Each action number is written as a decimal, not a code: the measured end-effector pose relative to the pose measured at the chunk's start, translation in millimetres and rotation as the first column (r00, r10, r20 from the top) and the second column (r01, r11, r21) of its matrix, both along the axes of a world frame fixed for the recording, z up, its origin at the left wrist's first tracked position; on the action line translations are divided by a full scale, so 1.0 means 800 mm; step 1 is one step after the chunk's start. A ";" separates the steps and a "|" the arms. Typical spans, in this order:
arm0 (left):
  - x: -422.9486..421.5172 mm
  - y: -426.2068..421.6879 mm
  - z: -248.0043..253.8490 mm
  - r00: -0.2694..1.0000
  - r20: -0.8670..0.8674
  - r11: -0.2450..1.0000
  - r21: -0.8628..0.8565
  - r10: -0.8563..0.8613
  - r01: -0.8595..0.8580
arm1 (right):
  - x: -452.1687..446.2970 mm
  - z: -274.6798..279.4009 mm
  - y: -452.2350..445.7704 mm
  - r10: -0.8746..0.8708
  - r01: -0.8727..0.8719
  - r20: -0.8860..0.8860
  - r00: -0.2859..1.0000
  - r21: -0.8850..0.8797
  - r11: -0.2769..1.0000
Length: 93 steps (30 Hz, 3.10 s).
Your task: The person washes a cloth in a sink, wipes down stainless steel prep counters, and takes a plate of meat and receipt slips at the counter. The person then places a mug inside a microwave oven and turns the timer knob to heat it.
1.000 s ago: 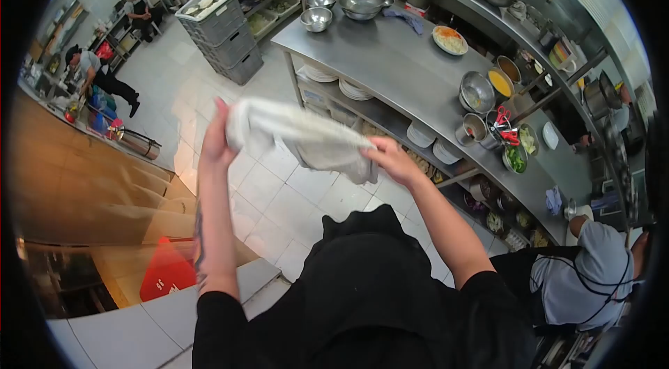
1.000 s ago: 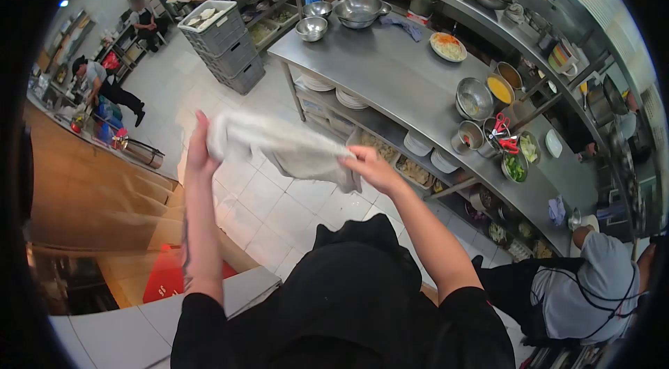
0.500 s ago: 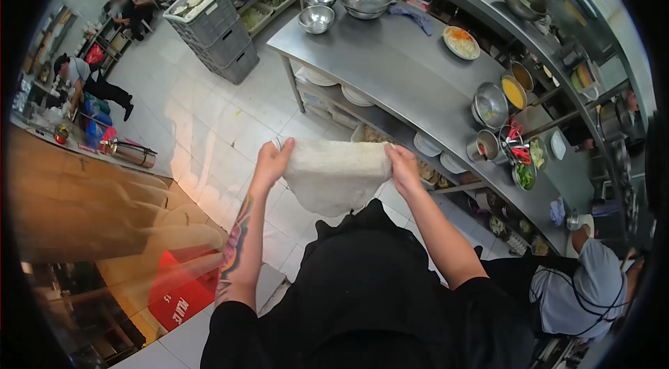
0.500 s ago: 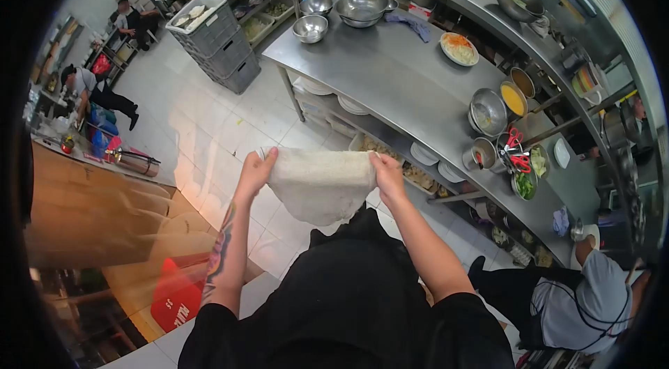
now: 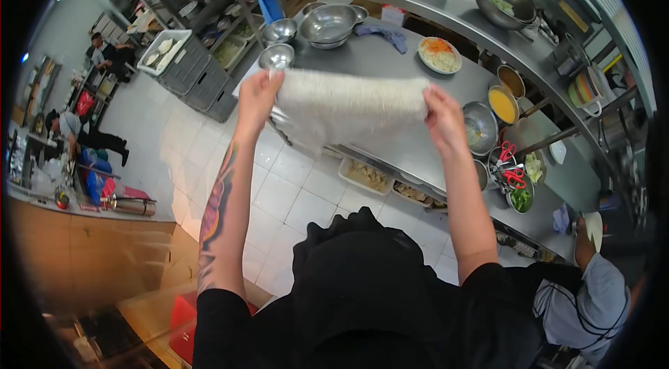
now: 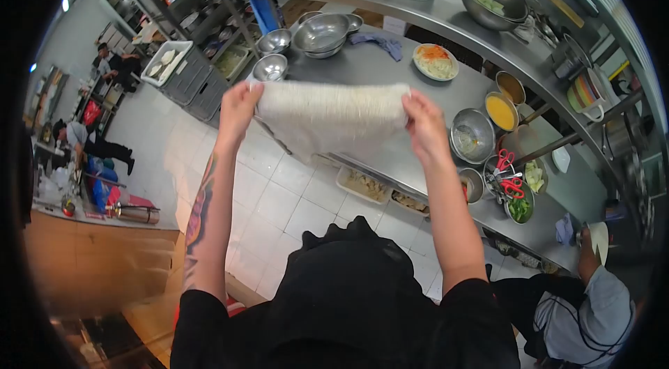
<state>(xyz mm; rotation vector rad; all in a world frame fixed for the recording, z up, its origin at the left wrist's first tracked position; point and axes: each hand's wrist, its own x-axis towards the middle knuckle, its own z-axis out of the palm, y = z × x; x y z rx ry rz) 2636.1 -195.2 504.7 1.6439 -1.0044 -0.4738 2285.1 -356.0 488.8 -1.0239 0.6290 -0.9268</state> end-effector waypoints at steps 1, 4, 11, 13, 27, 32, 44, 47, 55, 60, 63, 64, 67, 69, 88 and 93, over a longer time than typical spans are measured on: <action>0.006 -0.038 0.005 0.996 0.076 0.995 -0.094 0.036 -0.028 | 0.003 0.012 -0.023 -0.016 0.016 -0.001 1.000 0.000 1.000; 0.016 -0.132 0.022 1.000 0.014 0.983 -0.184 0.008 -0.005 | 0.007 0.038 -0.084 -0.116 0.112 -0.033 0.993 -0.104 0.988; -0.012 -0.206 0.009 0.996 -0.025 0.952 -0.298 -0.087 0.076 | -0.002 0.018 -0.121 -0.428 0.394 -0.101 0.898 -0.245 0.886; -0.013 -0.188 -0.027 0.994 0.069 0.972 -0.213 -0.086 0.098 | -0.015 -0.021 -0.096 -0.529 0.462 -0.157 0.834 -0.324 0.825; 0.019 0.027 -0.365 0.895 -0.334 0.903 0.205 -0.297 0.377 | -0.034 -0.340 0.161 -0.441 0.460 -0.703 0.559 -0.179 0.869; 0.053 -0.070 -0.279 0.808 -0.371 0.855 0.065 -0.458 0.515 | -0.022 -0.239 0.076 -0.451 0.392 -0.653 0.609 -0.247 0.886; -0.010 -0.244 -0.354 0.685 0.665 0.925 0.379 -0.298 0.034 | 0.026 -0.306 -0.030 -0.471 0.242 -0.720 0.509 -0.406 0.881; -0.023 -0.251 -0.361 0.715 0.580 0.909 0.368 -0.389 0.196 | 0.026 -0.310 0.040 -0.202 0.055 -0.715 0.670 -0.223 0.973; -0.125 -0.252 -0.175 0.654 -0.253 0.648 0.119 -0.713 0.752 | 0.021 -0.243 0.098 -0.035 -0.097 -0.780 0.624 -0.122 0.988; -0.076 -0.236 -0.168 0.713 -0.315 0.763 -0.059 -0.627 0.644 | 0.062 -0.203 0.079 -0.230 -0.232 -0.806 0.546 -0.409 0.883; -0.022 -0.189 -0.194 0.811 -0.371 0.859 0.063 -0.452 0.508 | 0.089 -0.221 0.031 -0.522 -0.093 -0.668 0.530 -0.658 0.748; -0.008 -0.169 -0.210 0.832 -0.382 0.874 0.109 -0.403 0.473 | 0.095 -0.227 0.008 -0.632 -0.081 -0.606 0.483 -0.750 0.657; 0.013 -0.102 -0.245 0.881 -0.354 0.870 0.266 -0.314 0.416 | 0.112 -0.287 -0.041 -0.630 -0.290 -0.770 0.097 -0.628 0.722; 0.027 -0.054 -0.272 0.890 -0.370 0.862 0.322 -0.265 0.391 | 0.089 -0.289 -0.070 -0.577 -0.432 -0.805 0.139 -0.574 0.696; 0.019 -0.048 -0.229 0.784 -0.276 0.700 0.353 -0.556 0.621 | -0.018 -0.348 -0.114 -0.655 -0.070 -0.719 -0.232 -0.659 0.748; -0.092 -0.108 -0.229 0.573 -0.450 0.532 0.228 -0.685 0.816 | -0.004 -0.325 -0.017 -0.646 -0.112 -0.744 -0.172 -0.637 0.763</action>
